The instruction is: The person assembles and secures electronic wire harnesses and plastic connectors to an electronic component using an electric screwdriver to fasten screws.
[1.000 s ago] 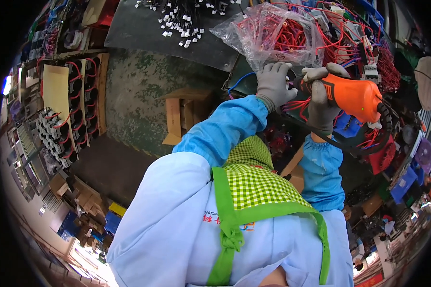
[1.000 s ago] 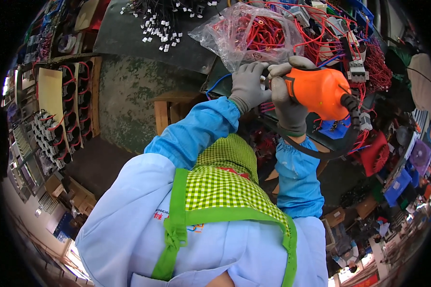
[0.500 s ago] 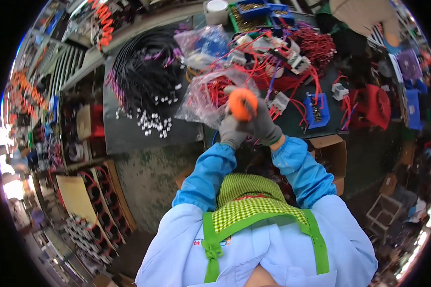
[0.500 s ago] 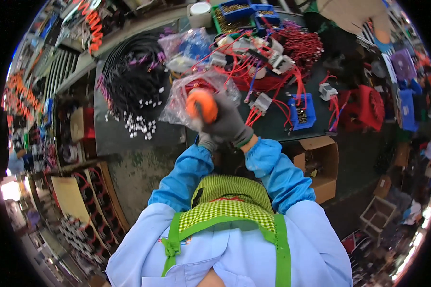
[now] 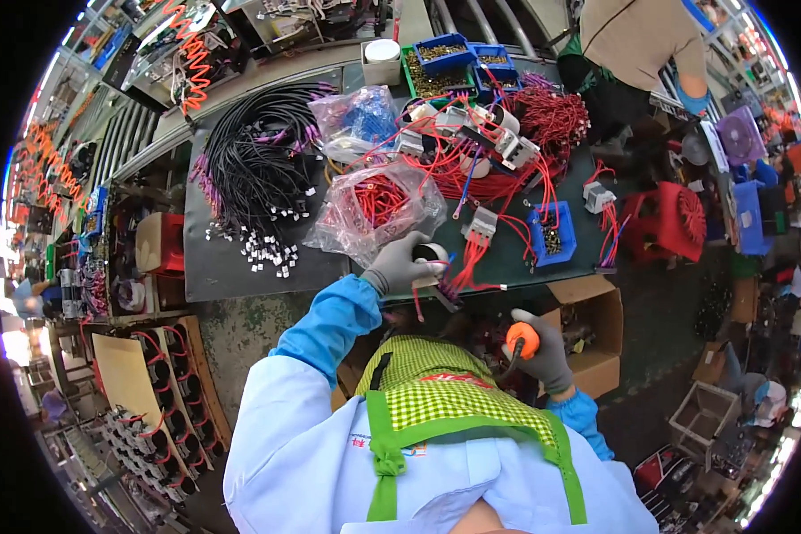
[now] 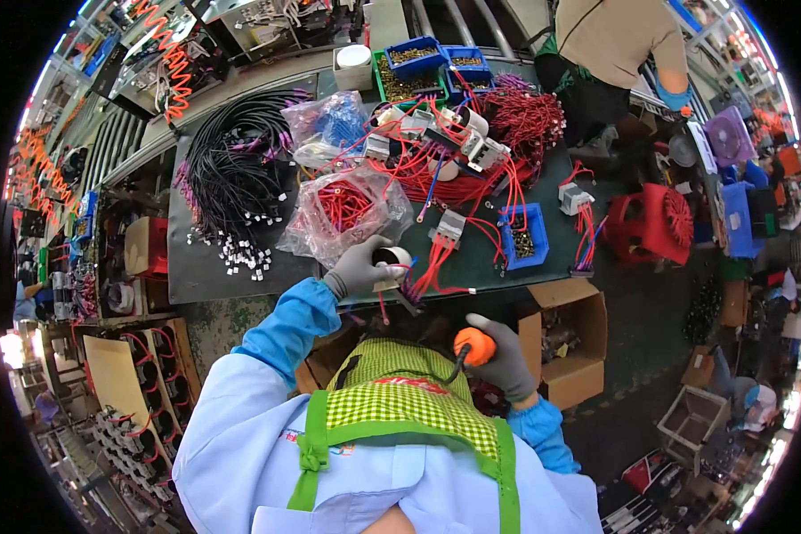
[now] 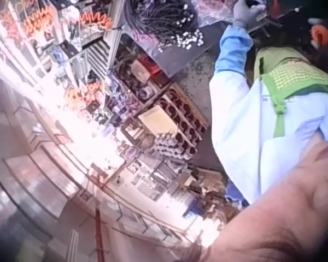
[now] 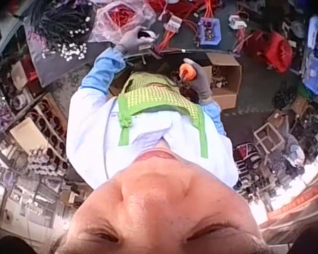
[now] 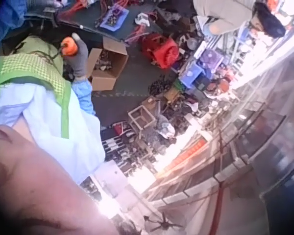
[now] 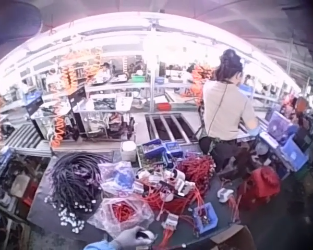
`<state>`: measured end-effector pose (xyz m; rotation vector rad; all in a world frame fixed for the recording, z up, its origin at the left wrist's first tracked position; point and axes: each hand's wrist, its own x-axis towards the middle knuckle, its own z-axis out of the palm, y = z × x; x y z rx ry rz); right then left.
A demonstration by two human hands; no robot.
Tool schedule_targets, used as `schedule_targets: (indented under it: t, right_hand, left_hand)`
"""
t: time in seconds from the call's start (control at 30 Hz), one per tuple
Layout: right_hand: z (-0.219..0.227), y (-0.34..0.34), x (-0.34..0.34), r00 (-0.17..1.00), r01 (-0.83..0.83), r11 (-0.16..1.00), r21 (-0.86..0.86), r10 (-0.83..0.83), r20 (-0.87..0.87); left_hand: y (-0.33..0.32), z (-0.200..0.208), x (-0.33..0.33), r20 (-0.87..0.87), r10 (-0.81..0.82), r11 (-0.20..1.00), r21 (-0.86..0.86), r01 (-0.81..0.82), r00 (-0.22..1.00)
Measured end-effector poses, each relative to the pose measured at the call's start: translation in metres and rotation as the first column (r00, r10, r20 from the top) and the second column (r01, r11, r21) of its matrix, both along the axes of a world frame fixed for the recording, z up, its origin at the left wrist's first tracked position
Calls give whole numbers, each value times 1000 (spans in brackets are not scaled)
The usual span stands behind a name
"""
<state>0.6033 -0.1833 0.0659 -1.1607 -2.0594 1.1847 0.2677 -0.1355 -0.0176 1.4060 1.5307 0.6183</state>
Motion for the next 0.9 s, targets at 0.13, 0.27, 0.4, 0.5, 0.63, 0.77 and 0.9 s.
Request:
schedule_targets:
  t: [0.13, 0.27, 0.4, 0.5, 0.63, 0.77, 0.9]
  right_hand:
    - [-36, -17, 43, 974, 64, 996, -55, -50, 219]
    - [-44, -2, 45, 933, -75, 997, 16, 65, 354]
    - [-58, 21, 27, 868, -228, 966, 124, 144, 474]
    - [-61, 30, 3, 834, -355, 921, 162, 234, 499]
    - [-70, 40, -33, 761, -485, 860, 161, 324, 561]
    - [-83, 46, -65, 624, -727, 628, 278, 435, 650]
    - [-112, 87, -79, 448, -856, 479, 196, 495, 744]
  left_hand:
    - [38, 54, 22, 160, -68, 990, 131, 47, 985]
    - [115, 123, 22, -119, -49, 929, 359, 89, 992]
    - [193, 116, 7, -344, 57, 880, 460, 115, 937]
    - [234, 53, -8, -382, 202, 869, 495, 15, 902]
    - [258, 39, -5, -607, 425, 792, 608, 48, 671]
    - [227, 54, -41, -605, 266, 871, 485, 82, 750]
    - [129, 77, -55, -508, 283, 894, 446, -32, 814]
